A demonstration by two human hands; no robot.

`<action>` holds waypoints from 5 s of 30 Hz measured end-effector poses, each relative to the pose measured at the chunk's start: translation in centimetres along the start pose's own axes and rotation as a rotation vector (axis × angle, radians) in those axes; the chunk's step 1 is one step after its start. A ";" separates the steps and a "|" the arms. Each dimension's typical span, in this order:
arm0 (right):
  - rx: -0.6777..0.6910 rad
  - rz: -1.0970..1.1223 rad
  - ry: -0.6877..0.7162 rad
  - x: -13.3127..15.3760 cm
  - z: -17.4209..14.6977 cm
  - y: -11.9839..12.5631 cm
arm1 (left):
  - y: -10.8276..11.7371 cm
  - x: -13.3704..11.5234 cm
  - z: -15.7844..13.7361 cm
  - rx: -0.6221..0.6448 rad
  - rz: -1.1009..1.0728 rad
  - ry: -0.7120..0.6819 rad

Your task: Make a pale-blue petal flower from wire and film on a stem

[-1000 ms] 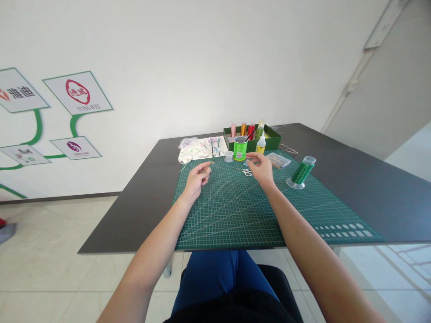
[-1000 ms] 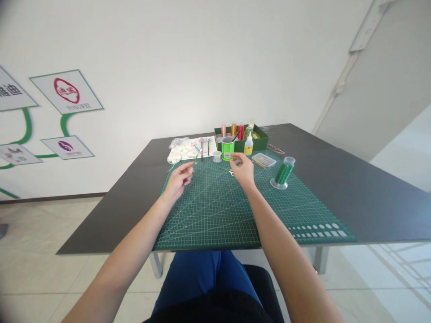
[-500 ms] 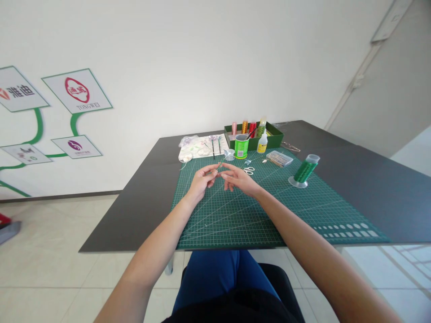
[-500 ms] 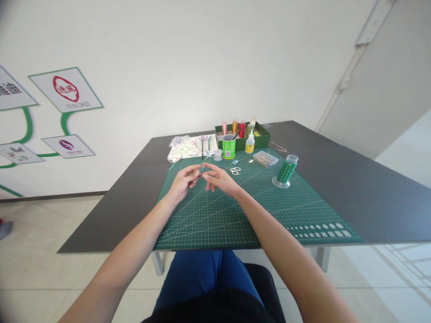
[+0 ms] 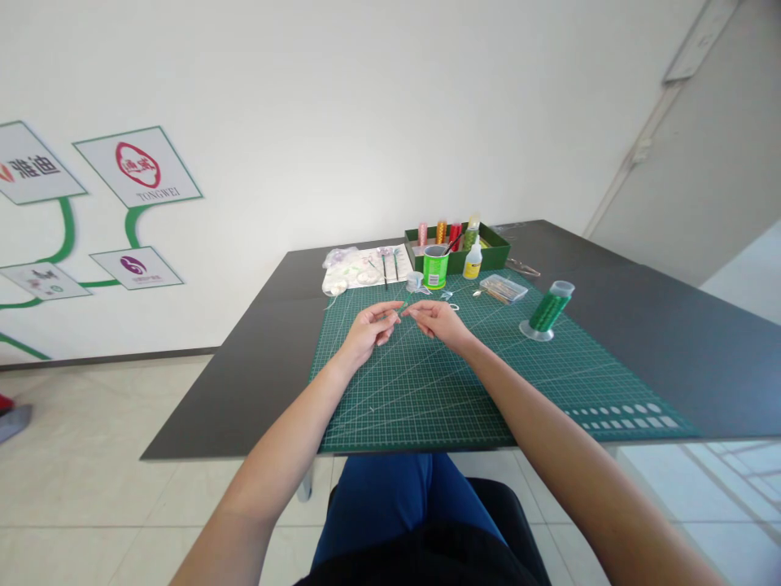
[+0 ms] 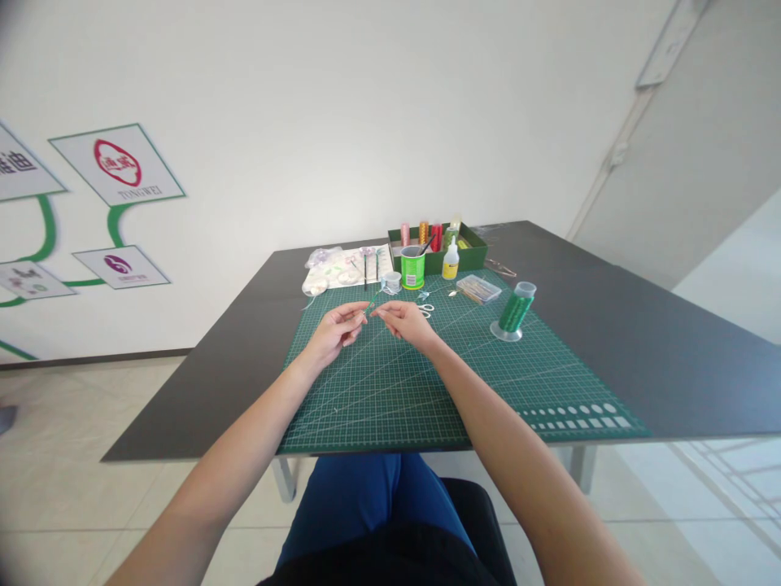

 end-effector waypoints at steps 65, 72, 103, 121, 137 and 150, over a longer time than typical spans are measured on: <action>0.183 0.305 -0.004 3.5 -2.0 4.0 | 1.9 -0.6 0.1 0.049 1.273 -0.168; 0.123 0.286 -0.009 3.2 -1.9 4.6 | 1.6 -1.0 0.1 0.199 1.136 -0.185; 0.099 0.278 -0.100 1.0 -1.0 4.1 | 0.0 -1.8 -0.7 0.399 0.441 -0.056; 0.170 0.134 -0.210 -0.8 -0.4 3.7 | 0.9 -1.2 0.0 0.078 0.296 -0.142; 0.304 0.003 -0.253 -0.3 -0.7 3.1 | 1.0 -1.6 0.4 -0.087 0.191 -0.243; 0.387 -0.062 -0.293 0.1 -0.9 3.1 | 1.8 -1.5 0.7 -0.270 0.207 -0.253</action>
Point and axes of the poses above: each hand's wrist, its own z-axis towards the middle knuckle, its own y-axis out of the back of the hand, x = y × z, the point moved 1 cm from there along z, towards the middle knuckle, and after that the axes turned 5 degrees about x, right-handed, at the moved point
